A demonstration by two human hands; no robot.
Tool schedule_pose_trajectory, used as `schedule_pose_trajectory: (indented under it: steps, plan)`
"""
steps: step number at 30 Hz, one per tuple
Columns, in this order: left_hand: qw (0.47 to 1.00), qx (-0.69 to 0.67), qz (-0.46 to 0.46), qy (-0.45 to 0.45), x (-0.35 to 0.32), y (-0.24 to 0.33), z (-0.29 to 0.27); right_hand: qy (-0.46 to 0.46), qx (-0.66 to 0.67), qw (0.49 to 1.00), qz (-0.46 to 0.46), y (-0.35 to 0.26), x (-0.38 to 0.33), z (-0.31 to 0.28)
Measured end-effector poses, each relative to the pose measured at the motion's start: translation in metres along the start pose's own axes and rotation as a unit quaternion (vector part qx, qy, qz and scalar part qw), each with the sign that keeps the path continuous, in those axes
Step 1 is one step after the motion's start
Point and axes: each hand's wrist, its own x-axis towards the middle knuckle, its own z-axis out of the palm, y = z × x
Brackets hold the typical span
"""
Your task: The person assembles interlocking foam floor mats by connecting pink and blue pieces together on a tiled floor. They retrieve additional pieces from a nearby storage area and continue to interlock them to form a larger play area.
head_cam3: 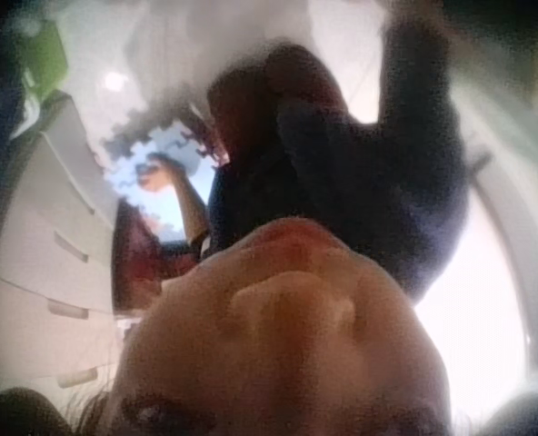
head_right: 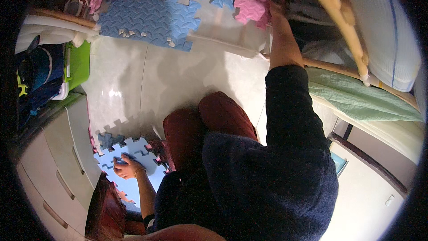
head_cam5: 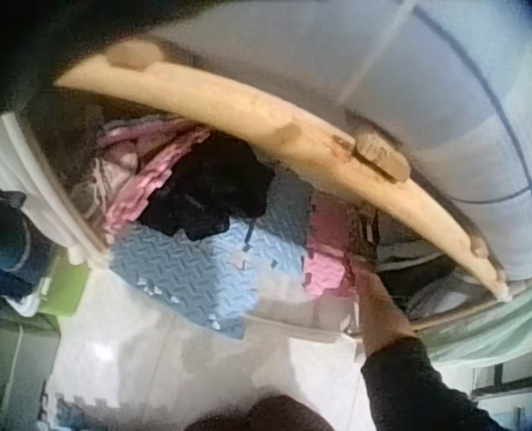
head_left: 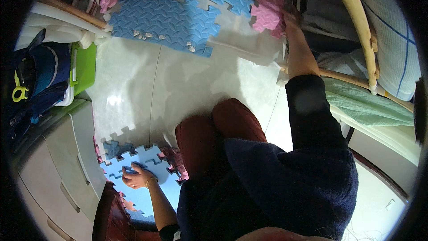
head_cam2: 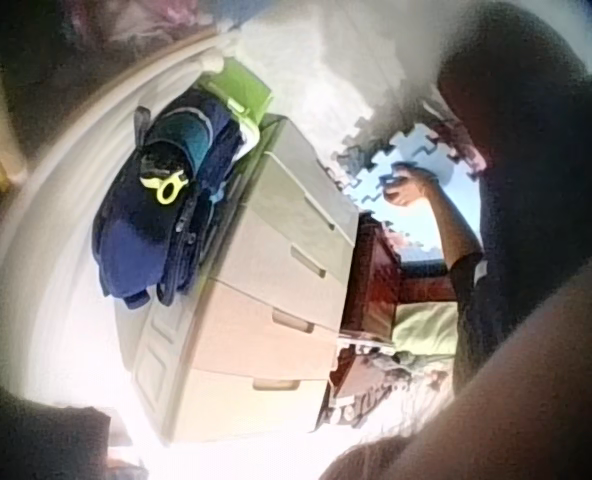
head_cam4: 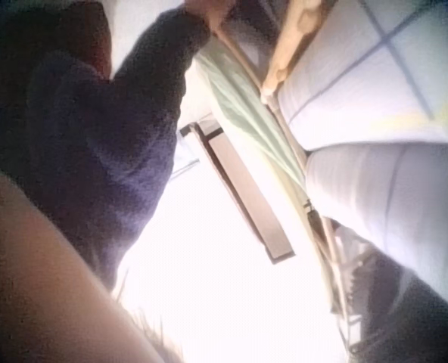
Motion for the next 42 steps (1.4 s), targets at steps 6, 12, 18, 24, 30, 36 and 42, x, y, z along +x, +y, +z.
schedule_pose_trajectory:
  steps: [6, 12, 18, 24, 30, 36, 42]
  plan:
    - [0.999, -0.004, 0.032, 0.041, 0.002, -0.020, 0.019, -0.036, 0.053, 0.998, 0.027, -0.011, 0.008, 0.004]
    - [0.990, -0.043, 0.097, 0.096, 0.005, -0.043, 0.060, 0.028, 0.043, 0.999, 0.013, -0.013, 0.001, -0.008]
    - [0.989, -0.035, 0.095, 0.109, 0.005, -0.047, 0.061, -0.046, -0.124, 0.991, 0.027, -0.030, 0.001, -0.010]
    - [0.946, -0.218, 0.206, 0.124, -0.005, 0.053, 0.003, -0.079, -0.046, 0.990, 0.106, -0.010, 0.019, -0.040]
    - [0.622, -0.529, 0.577, -0.031, -0.036, 0.381, -0.146, -0.130, 0.158, 0.967, 0.152, -0.001, 0.021, -0.047]
    - [0.673, -0.229, 0.702, -0.044, -0.037, 0.553, -0.139, -0.097, 0.123, 0.988, 0.011, -0.035, -0.010, -0.010]
    - [0.689, -0.188, 0.696, -0.076, -0.058, 0.574, -0.113, -0.071, 0.096, 0.992, 0.028, 0.045, 0.030, 0.013]
